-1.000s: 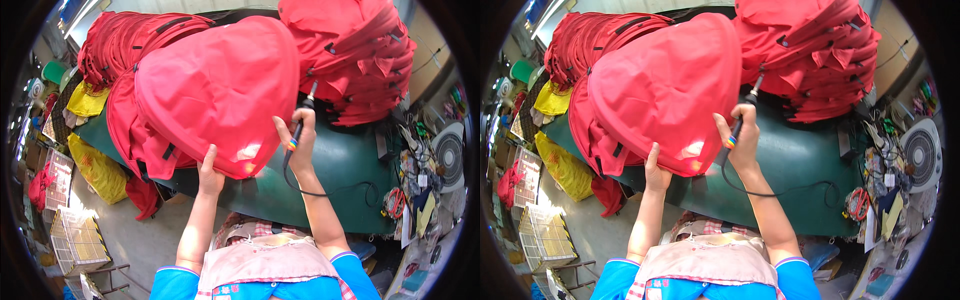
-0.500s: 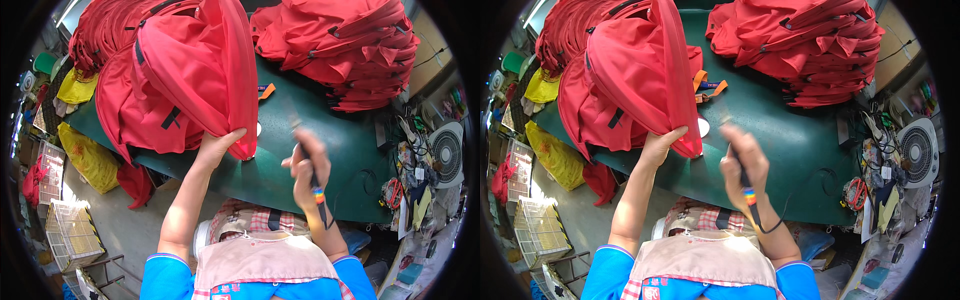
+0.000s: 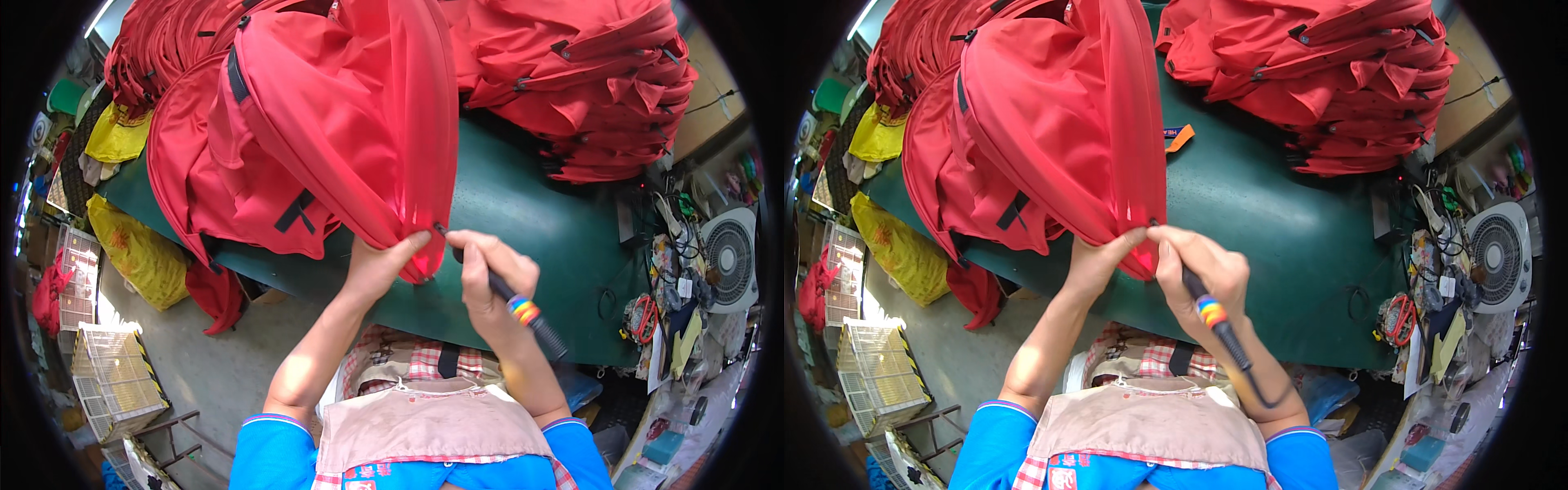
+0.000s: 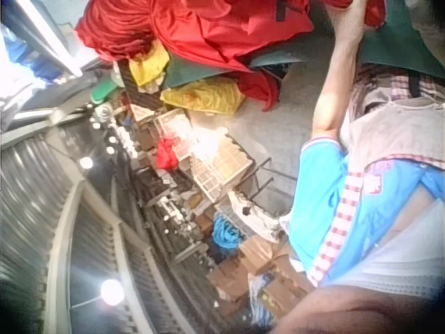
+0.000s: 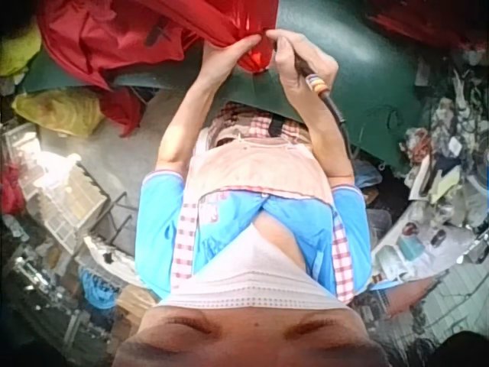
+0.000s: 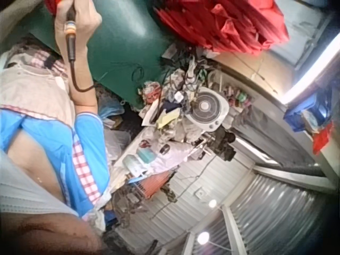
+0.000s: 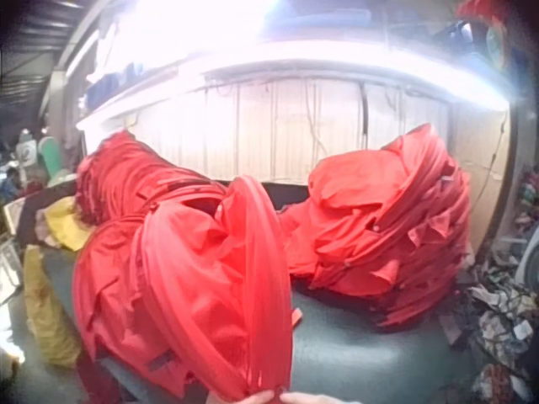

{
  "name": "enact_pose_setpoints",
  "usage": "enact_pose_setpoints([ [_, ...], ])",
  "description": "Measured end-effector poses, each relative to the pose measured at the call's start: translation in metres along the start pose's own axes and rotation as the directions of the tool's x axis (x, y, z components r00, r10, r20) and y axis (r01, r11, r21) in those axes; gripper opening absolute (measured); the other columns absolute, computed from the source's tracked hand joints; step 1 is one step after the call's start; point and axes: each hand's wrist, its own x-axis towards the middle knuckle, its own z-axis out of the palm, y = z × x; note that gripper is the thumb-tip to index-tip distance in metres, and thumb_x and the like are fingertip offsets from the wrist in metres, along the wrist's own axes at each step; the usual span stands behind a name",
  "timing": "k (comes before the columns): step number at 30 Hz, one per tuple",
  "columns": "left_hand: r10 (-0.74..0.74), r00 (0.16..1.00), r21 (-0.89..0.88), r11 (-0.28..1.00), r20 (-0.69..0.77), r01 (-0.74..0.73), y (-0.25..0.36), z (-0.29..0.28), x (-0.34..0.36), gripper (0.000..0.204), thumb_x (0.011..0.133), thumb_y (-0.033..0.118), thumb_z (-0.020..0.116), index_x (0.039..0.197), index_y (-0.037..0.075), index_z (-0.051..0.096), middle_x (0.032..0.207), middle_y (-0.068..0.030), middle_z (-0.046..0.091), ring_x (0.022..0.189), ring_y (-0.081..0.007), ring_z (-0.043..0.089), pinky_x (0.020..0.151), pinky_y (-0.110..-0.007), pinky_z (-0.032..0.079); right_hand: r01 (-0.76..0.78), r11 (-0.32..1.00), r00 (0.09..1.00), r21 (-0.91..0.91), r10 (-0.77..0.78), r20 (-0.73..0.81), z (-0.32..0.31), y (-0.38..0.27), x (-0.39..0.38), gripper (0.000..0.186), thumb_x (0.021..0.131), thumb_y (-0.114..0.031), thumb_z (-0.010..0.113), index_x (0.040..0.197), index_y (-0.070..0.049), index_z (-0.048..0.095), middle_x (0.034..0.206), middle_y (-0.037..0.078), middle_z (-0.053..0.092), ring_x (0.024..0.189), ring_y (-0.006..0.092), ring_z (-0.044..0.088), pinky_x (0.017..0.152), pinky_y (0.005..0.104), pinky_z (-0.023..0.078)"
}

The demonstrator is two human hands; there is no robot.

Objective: The person uses a handheld hot-air tool to seal seams on red fabric bags. They pick up each bag, apply the tool along edges, flip the bag to treat multiple sides, and place it back on the table. The process repeats for several bags.

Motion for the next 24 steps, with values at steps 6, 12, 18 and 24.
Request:
enact_pose_setpoints([
  [6, -0.065, 0.996, -0.044, 0.997, 0.055, 0.067, 0.002, -0.006, -0.004, 0.05, 0.083, 0.009, 0.083, 0.127, 0.0, 0.06, 0.118, -0.0084, 0.068, 0.108, -0.0177, 0.065, 0.093, -0.033, 0.053, -0.423, 0.831, 0.858, 0.361, 0.24, 0.454, -0.084, 0.003, 0.017, 0.031, 0.105, -0.021, 0.048, 0.1, 0.003, 0.066, 0.049, 0.004, 0.056, 0.04, 0.0092, 0.052, 0.043, 0.022, 0.042],
  [12, -0.109, 0.994, -0.177, 0.978, 0.018, 0.11, -0.012, 0.007, -0.024, 0.039, 0.089, 0.006, 0.076, 0.125, 0.003, 0.061, 0.118, -0.0076, 0.069, 0.111, -0.0177, 0.066, 0.094, -0.035, 0.053, -0.172, 0.984, 0.984, 0.047, 0.173, -0.028, 0.023, 0.054, -0.004, 0.024, 0.087, -0.015, 0.078, 0.104, -0.003, 0.065, 0.084, 0.005, 0.07, 0.071, 0.0139, 0.062, 0.068, 0.029, 0.05],
  [18, 0.061, 0.976, -0.524, 0.836, -0.209, -0.164, -0.022, -0.022, -0.028, 0.041, 0.092, 0.003, 0.071, 0.131, 0.009, 0.059, 0.126, -0.0038, 0.066, 0.118, -0.0198, 0.063, 0.101, -0.038, 0.051, -0.186, 0.67, 0.808, 0.719, 0.521, -0.275, 0.034, 0.092, -0.011, 0.031, 0.09, -0.014, 0.077, 0.111, -0.004, 0.057, 0.098, 0.001, 0.062, 0.09, 0.0078, 0.056, 0.085, 0.0256, 0.047],
  [24, 0.056, 0.994, -0.379, 0.921, -0.09, -0.086, 0.013, -0.007, -0.024, 0.055, 0.082, -0.006, 0.077, 0.132, 0.0, 0.055, 0.128, -0.0094, 0.064, 0.117, -0.0201, 0.063, 0.101, -0.037, 0.05, -0.193, 0.973, 0.952, 0.126, 0.217, -0.216, 0.043, 0.091, -0.038, 0.055, 0.082, -0.011, 0.085, 0.122, -0.002, 0.048, 0.098, 0.007, 0.064, 0.087, 0.0175, 0.063, 0.086, 0.033, 0.052],
])
